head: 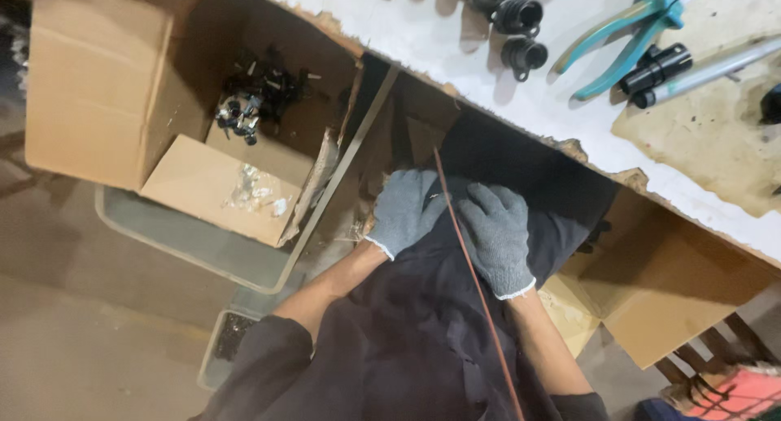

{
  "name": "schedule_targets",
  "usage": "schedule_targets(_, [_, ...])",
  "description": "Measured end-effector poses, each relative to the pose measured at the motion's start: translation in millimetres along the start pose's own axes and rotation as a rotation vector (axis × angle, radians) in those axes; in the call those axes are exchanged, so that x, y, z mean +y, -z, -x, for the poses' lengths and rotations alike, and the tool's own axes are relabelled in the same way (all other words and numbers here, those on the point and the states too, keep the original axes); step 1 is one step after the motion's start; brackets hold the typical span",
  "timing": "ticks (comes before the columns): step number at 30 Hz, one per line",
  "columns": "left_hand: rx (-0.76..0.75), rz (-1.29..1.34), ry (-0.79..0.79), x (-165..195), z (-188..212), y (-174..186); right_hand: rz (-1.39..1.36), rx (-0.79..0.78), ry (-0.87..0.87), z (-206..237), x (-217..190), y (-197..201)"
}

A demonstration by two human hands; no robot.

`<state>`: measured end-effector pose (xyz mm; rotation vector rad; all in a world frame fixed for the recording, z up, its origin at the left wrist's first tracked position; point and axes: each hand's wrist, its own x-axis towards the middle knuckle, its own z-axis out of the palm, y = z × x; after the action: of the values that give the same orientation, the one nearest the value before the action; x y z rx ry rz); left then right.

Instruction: The person, wearing gloves, assembles small black plastic lamp holder components at a workbench. They pick parts from the table, fit pieces together by hand, use pliers and a screwdriver-like tool on the assemblies, and place finished units into cardboard boxes below the bench.

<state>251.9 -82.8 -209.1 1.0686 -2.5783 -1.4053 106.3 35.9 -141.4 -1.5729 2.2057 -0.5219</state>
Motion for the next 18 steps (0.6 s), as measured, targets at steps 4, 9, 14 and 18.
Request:
schedule_targets(4, [0.108, 0.044, -0.075, -1, -4, 3, -0.026, 0.007, -0.04, -10, -7, 2])
schedule_targets(9, [0.067, 0.006, -0.026, -2, -15, 8, -0.05, 0.0, -0.074, -14, -19, 6])
schedule_targets(14, [0.025, -0.061, 0.025, 6, -22, 18, -0.076, 0.054, -0.153, -8, -31, 19])
schedule_targets(18, [-0.13, -0.068, 0.135, 14, -30, 33, -0.166, 0.108, -0.22, -5, -37, 42])
